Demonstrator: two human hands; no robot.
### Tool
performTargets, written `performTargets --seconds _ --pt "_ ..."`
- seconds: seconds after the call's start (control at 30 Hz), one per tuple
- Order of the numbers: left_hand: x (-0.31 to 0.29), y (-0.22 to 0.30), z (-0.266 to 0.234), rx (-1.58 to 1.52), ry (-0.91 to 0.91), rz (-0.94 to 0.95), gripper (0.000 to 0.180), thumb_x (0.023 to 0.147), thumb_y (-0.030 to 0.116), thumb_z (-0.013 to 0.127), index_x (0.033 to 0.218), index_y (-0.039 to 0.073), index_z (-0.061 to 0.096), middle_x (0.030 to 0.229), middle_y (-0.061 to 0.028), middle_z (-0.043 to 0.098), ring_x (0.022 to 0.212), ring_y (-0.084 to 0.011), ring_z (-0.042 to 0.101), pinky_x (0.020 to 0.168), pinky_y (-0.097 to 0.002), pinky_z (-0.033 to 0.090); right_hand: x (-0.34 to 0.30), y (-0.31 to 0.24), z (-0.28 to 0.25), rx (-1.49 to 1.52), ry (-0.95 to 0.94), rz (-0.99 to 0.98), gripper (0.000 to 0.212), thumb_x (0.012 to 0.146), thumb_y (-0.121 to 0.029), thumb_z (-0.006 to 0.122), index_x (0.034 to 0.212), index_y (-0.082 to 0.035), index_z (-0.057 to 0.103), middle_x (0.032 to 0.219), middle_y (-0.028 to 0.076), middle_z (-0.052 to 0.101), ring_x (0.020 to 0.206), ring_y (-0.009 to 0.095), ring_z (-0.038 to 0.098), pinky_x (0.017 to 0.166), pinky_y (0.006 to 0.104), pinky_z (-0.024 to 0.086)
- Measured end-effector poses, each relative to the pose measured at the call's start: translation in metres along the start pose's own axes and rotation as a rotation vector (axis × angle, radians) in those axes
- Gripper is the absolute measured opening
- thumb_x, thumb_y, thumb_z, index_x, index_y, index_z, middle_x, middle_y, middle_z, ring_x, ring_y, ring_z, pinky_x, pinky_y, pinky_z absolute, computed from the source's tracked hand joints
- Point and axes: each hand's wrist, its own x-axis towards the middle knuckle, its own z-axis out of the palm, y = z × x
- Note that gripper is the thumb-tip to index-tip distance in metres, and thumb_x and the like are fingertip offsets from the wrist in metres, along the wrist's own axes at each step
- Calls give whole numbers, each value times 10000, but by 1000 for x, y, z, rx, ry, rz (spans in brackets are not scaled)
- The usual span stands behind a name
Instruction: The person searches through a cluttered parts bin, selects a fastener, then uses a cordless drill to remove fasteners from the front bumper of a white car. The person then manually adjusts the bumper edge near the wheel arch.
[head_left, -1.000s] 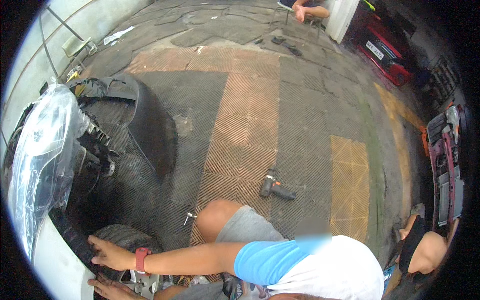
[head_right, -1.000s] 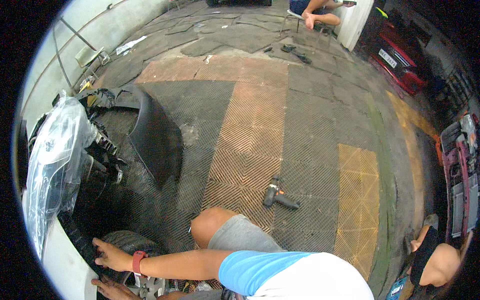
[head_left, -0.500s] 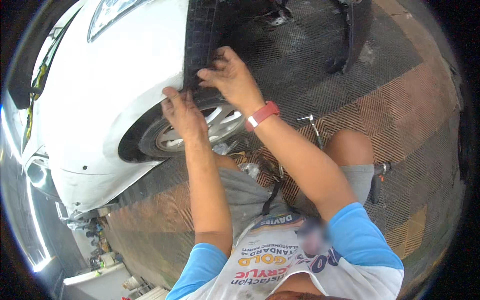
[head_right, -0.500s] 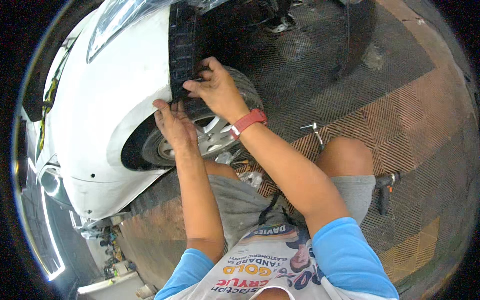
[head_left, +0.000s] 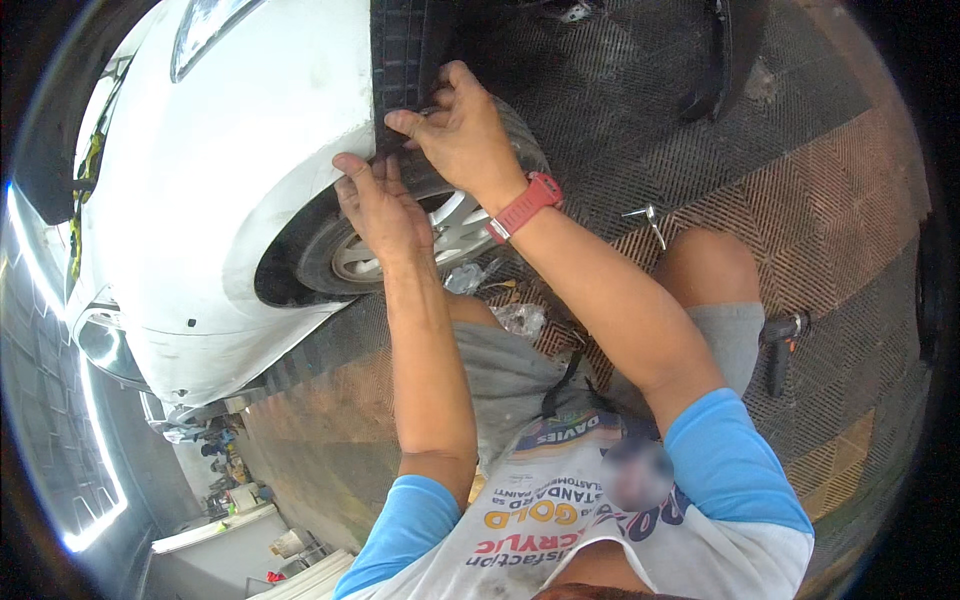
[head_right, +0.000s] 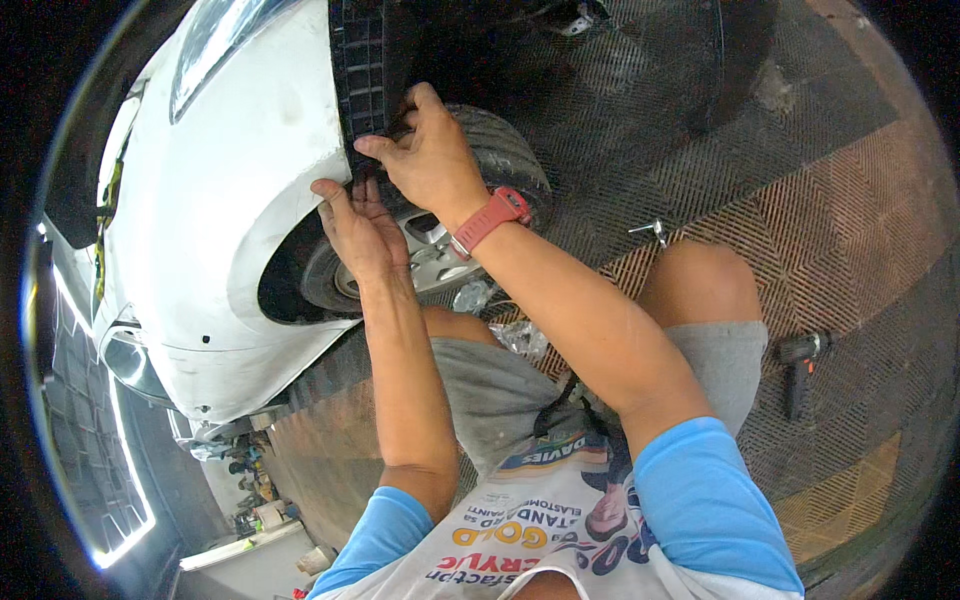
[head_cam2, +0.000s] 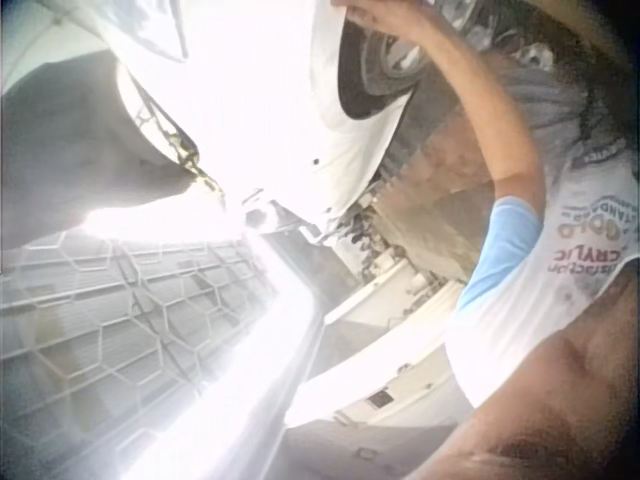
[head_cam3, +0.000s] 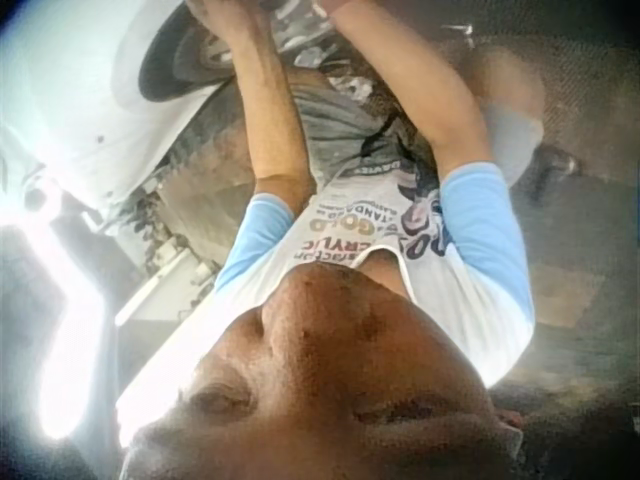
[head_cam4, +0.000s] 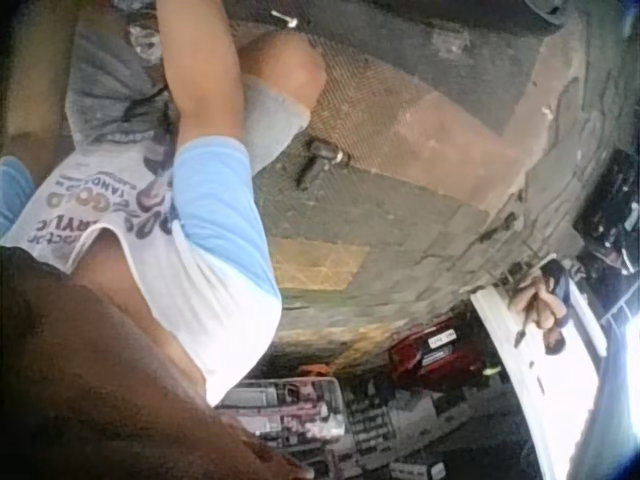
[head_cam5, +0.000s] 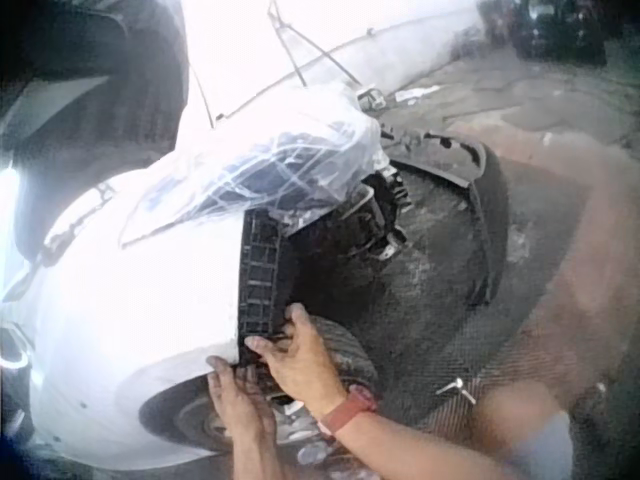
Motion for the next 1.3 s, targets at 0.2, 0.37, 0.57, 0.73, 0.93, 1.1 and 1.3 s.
performTargets --seconds 0.2,0.37,0.57,0.73,0.93,1.1,1.3 --pt "-3 -8 -2 29 -20 35 497 996 355 646 1200 -42 427 1224 -177 601 1147 -231 606 997 -385 496 6 3 -11 -248 -12 -77 844 773 -240 879 1351 74 350 1046 290 707 922 345 742 776 379 581" --pt "-4 -26 5 -12 -68 27 494 945 229 736 1245 -44 456 1245 -174 601 1159 -220 597 1015 -363 496 6 -8 -17 -358 -25 -50 952 699 -320 919 1365 105 387 1001 326 699 948 364 735 812 391 574" --pt "1 -31 10 16 -35 50 438 965 204 716 1218 -70 486 1207 -185 622 1090 -222 636 956 -345 528 14 -16 -24 -393 -46 -38 894 661 -335 931 1286 118 480 1019 340 691 977 369 728 822 402 572" --pt "2 -32 14 68 7 56 391 985 201 691 1180 -86 511 1169 -177 643 1050 -209 645 913 -339 538 17 -18 -23 -404 -43 -24 824 663 -330 928 1211 120 507 1020 326 694 956 387 728 810 407 574" --pt "3 -27 6 123 -38 27 432 991 258 683 1208 -76 516 1191 -163 634 1081 -207 625 952 -354 513 10 -33 -16 -494 -9 0 765 666 -339 926 1140 113 531 920 298 705 868 372 738 766 403 571" --pt "-12 -18 -16 -10 -133 -23 557 1022 405 596 1320 -49 466 1303 -182 571 1241 -239 545 1107 -446 415 15 -27 -20 -450 -27 -6 720 663 -332 929 1104 94 551 833 265 709 799 351 740 717 395 569" --pt "-34 -21 -42 133 -146 -162 856 1019 625 392 1554 -20 215 1537 -246 352 1433 -333 340 1214 -487 256 19 -28 -21 -436 -48 -3 750 652 -333 935 1122 110 555 837 265 713 800 329 743 715 381 575"
